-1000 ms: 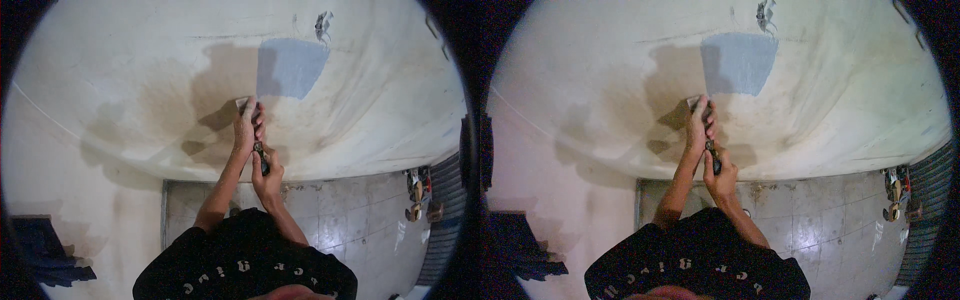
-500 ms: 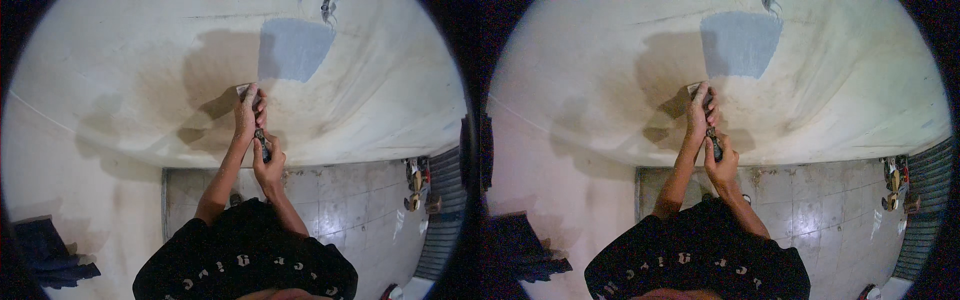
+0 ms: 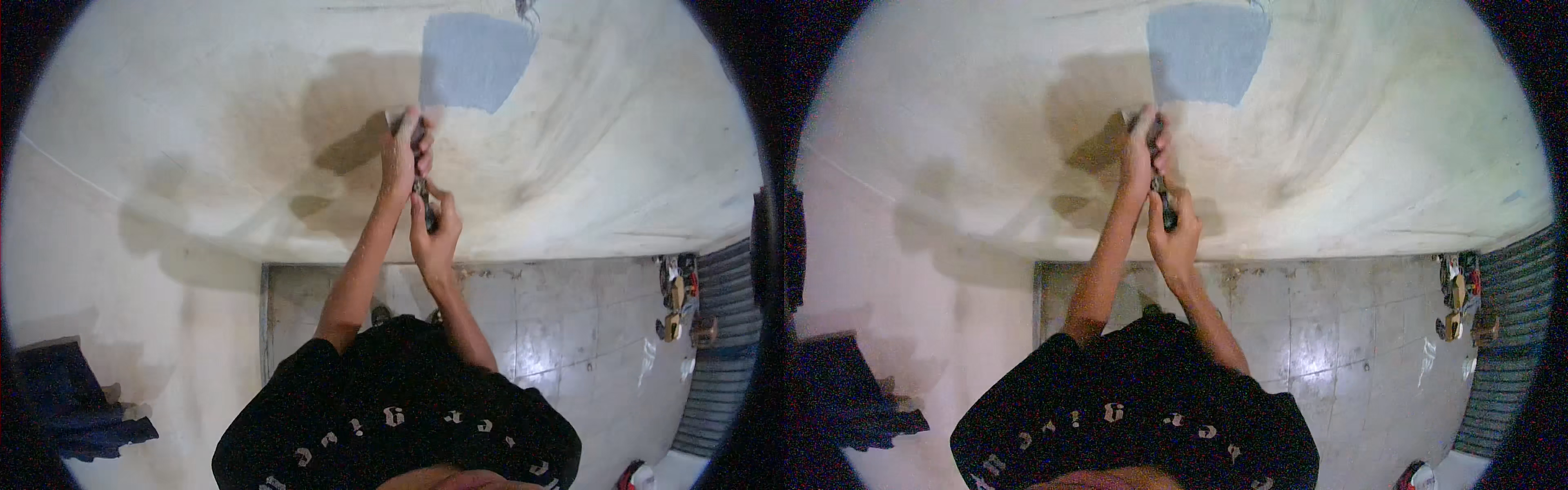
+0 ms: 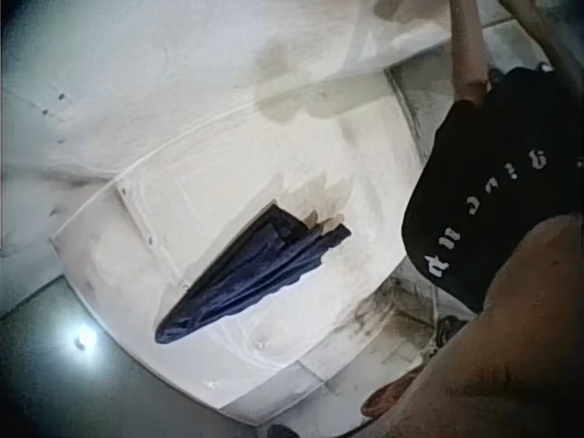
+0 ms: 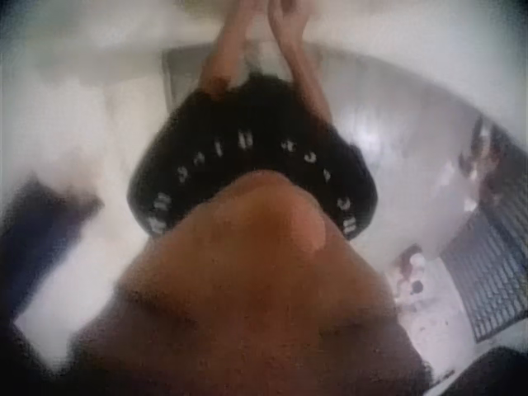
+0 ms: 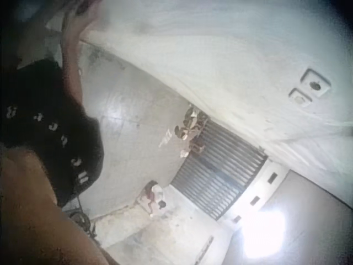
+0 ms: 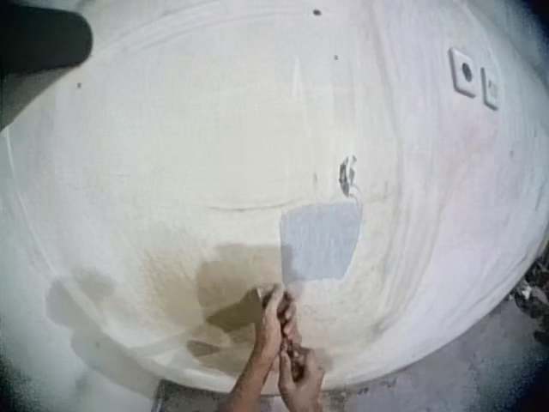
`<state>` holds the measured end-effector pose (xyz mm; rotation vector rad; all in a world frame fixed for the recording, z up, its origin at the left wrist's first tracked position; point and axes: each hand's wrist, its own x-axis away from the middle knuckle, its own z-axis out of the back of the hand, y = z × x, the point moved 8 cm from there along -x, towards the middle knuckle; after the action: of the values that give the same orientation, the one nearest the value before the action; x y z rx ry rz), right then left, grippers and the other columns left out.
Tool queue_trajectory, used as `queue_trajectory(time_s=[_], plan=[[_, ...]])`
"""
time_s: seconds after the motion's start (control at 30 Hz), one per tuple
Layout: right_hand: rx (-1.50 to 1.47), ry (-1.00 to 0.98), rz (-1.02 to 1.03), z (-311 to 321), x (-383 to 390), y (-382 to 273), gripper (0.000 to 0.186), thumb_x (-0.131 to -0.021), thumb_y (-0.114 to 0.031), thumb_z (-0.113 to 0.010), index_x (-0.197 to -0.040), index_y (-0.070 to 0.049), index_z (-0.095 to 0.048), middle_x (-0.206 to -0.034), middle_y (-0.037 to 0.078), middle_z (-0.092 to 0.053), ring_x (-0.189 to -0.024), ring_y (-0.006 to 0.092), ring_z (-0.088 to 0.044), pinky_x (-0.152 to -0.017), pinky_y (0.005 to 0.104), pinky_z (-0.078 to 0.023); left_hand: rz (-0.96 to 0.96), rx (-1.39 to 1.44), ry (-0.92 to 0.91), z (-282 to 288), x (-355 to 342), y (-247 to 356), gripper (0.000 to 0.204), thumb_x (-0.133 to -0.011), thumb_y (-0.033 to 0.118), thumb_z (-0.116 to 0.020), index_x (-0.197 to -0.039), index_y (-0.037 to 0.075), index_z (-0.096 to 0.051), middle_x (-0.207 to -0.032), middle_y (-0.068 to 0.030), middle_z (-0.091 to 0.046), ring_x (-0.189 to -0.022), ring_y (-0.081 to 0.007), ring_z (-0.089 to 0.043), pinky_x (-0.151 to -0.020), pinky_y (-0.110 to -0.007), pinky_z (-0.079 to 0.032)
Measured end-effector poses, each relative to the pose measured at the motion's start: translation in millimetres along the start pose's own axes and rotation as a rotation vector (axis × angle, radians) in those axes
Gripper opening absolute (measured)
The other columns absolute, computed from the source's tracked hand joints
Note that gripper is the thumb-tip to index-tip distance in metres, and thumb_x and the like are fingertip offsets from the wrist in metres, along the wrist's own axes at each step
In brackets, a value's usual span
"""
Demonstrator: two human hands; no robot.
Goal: Scrape and patch a damaged area on a wall using a putty knife.
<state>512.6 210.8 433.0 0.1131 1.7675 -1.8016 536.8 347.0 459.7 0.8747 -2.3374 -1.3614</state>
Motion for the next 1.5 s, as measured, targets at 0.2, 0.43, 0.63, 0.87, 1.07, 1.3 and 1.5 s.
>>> queue_trajectory(time_s=[0.2, 0.43, 0.63, 0.87, 1.07, 1.3, 1.5], plan=[[0.021, -0.035, -0.156, 2, 10, 2, 0.024, -0.091, -0.013, -0.062, -0.110, 0.000, -0.058, -0.070, 0.013, -0.063, -0.060, 0.0084, -0.053, -0.055, 0.0275, -0.045, -0.014, 0.073, -0.048, 5, 2, -11, 0.036, -0.095, 0.043, -0.052, -0.083, 0.009, -0.053, -0.054, 0.0035, -0.041, -0.032, -0.0089, -0.035, -0.031, -0.025, -0.024], [-0.003, -0.015, -0.158, -1, 6, -1, 0.024, -0.090, -0.011, -0.063, -0.110, 0.000, -0.059, -0.076, 0.015, -0.066, -0.064, 0.0098, -0.058, -0.059, 0.0278, -0.048, 0.048, 0.070, 0.000, 8, 4, -15, 0.038, -0.094, 0.045, -0.052, -0.083, 0.008, -0.052, -0.054, 0.0028, -0.041, -0.033, -0.0088, -0.034, -0.031, -0.025, -0.024], [-0.033, 0.002, -0.130, 1, 12, 1, 0.023, -0.089, -0.010, -0.062, -0.110, 0.001, -0.060, -0.081, 0.016, -0.068, -0.072, 0.0105, -0.062, -0.065, 0.0274, -0.051, 0.047, 0.096, 0.016, 12, 4, -22, 0.038, -0.094, 0.044, -0.054, -0.084, 0.007, -0.054, -0.053, 0.0026, -0.041, -0.032, -0.0092, -0.035, -0.031, -0.025, -0.026], [0.025, 0.001, -0.118, 4, 11, 0, 0.025, -0.089, -0.010, -0.063, -0.111, 0.001, -0.059, -0.080, 0.016, -0.068, -0.069, 0.0100, -0.062, -0.061, 0.0277, -0.050, 0.028, 0.083, 0.012, 7, 7, -13, 0.037, -0.094, 0.042, -0.055, -0.083, 0.007, -0.053, -0.053, 0.0018, -0.041, -0.032, -0.0093, -0.034, -0.031, -0.026, -0.026], [-0.029, 0.043, 0.000, 2, 3, -16, 0.024, -0.091, -0.012, -0.064, -0.107, 0.004, -0.058, -0.062, 0.003, -0.055, -0.057, 0.0049, -0.042, -0.049, 0.0224, -0.034, -0.039, 0.061, 0.017, 0, 7, 6, 0.037, -0.094, 0.041, -0.054, -0.082, 0.007, -0.053, -0.054, 0.0015, -0.041, -0.034, -0.0095, -0.035, -0.031, -0.026, -0.026], [0.027, -0.016, -0.060, 1, -7, -20, 0.024, -0.090, -0.011, -0.062, -0.111, -0.001, -0.059, -0.071, 0.015, -0.066, -0.060, 0.0115, -0.061, -0.055, 0.0290, -0.048, -0.036, 0.107, -0.006, -3, 1, 10, 0.038, -0.094, 0.043, -0.054, -0.083, 0.007, -0.052, -0.055, 0.0017, -0.041, -0.035, -0.0097, -0.036, -0.032, -0.026, -0.027], [0.019, -0.052, -0.138, 1, 14, -3, 0.025, -0.091, -0.012, -0.062, -0.113, -0.001, -0.058, -0.069, 0.012, -0.064, -0.056, 0.0099, -0.056, -0.053, 0.0282, -0.046, 0.065, 0.072, 0.058, 21, 6, -23, 0.037, -0.093, 0.043, -0.055, -0.084, 0.008, -0.052, -0.055, 0.0021, -0.041, -0.034, -0.0092, -0.035, -0.032, -0.026, -0.026]])
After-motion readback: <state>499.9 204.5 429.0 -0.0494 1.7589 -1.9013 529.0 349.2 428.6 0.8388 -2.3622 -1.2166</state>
